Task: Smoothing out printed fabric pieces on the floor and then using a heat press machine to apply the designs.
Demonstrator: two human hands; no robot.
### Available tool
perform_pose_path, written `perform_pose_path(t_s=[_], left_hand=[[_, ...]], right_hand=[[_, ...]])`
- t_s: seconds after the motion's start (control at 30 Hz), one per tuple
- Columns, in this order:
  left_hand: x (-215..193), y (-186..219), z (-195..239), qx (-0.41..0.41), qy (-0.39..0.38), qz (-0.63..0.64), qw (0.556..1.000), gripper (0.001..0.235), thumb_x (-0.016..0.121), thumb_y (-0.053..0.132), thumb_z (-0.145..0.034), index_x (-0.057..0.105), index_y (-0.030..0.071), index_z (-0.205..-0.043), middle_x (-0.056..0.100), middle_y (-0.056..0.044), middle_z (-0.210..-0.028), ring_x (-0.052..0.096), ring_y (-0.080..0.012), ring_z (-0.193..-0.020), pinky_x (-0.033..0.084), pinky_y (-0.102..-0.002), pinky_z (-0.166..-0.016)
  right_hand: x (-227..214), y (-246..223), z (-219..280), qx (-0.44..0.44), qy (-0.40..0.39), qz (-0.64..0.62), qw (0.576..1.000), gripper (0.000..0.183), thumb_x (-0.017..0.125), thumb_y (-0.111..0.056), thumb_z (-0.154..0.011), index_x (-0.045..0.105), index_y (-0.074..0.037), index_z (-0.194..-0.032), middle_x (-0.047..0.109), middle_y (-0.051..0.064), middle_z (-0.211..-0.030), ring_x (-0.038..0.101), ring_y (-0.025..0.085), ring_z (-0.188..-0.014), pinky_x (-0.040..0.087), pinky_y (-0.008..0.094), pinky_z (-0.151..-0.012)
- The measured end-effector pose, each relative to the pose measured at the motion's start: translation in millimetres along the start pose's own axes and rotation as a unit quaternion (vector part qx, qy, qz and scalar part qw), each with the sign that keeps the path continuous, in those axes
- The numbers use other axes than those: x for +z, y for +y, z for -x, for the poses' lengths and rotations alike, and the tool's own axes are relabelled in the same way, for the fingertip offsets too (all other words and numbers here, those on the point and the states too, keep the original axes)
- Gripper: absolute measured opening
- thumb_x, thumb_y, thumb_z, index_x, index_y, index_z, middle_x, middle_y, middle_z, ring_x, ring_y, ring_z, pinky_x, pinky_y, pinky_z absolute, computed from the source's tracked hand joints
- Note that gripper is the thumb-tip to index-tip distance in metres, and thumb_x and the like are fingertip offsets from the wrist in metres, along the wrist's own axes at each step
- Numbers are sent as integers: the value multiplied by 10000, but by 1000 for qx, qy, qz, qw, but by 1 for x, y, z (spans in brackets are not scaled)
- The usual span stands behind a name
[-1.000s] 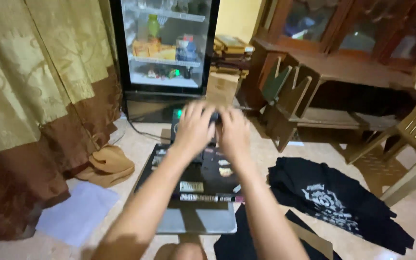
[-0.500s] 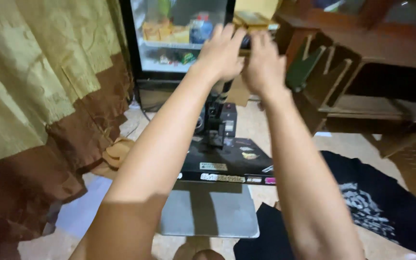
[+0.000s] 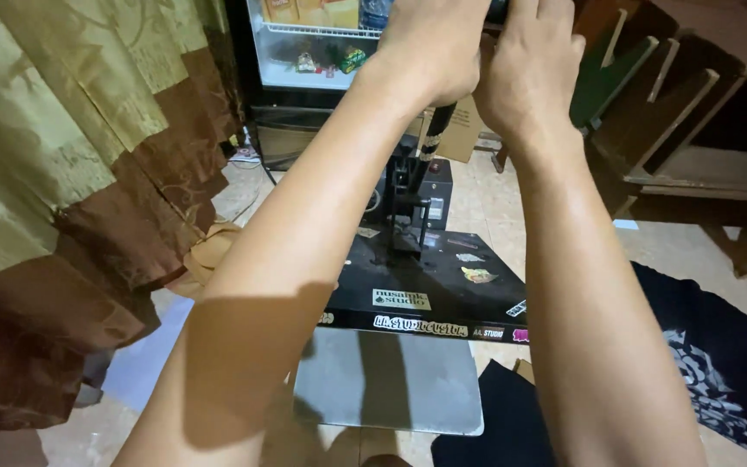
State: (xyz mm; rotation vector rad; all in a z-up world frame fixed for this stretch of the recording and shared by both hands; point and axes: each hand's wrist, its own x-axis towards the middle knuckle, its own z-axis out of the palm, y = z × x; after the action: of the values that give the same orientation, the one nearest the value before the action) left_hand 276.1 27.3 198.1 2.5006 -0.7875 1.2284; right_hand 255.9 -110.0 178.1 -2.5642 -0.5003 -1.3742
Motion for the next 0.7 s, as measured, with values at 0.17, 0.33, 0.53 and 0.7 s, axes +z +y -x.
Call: perform_pose_path(t_s=[0.17,0.33,0.53,0.7], left_hand=[[9,-3,-5,-81,-117,7,990,161,666,-3,-784,657,110,-899,618,-124,-776,607,-332,-659,435,-469,-484],[21,-11,-11,-106,-156,10,982,245,633,291,-936,664,129,-1116,712,-141,-1009,666,-330,-774,529,-449,-577],[30,-14,-9,-74,-108,20,991,126,644,177,-887,686,118,-990,699,-156,-905,638,-342,-700,490,-454,-525],[4,1,4,-65,-26,17,997,416,687,108,-827,584,134,-1229,630,-174,-1169,604,-441,-1016,515,-571,-697]], right_hand=[[-3,4,-10,6,-43,-8,999,557,662,-88,-918,457,-91,-1436,517,239,-1338,499,524,-1120,413,727,-800],[-14,2,-14,10,-75,-23,997,459,678,2,-850,620,-87,-1297,654,251,-1133,580,548,-974,424,741,-773],[-3,7,-12,22,-61,1,998,550,750,-72,-849,544,-104,-1358,609,260,-1220,565,562,-1030,477,722,-709],[4,-5,-6,68,-82,7,994,568,550,-114,-972,364,-55,-1506,394,293,-1464,515,544,-1176,464,734,-835]])
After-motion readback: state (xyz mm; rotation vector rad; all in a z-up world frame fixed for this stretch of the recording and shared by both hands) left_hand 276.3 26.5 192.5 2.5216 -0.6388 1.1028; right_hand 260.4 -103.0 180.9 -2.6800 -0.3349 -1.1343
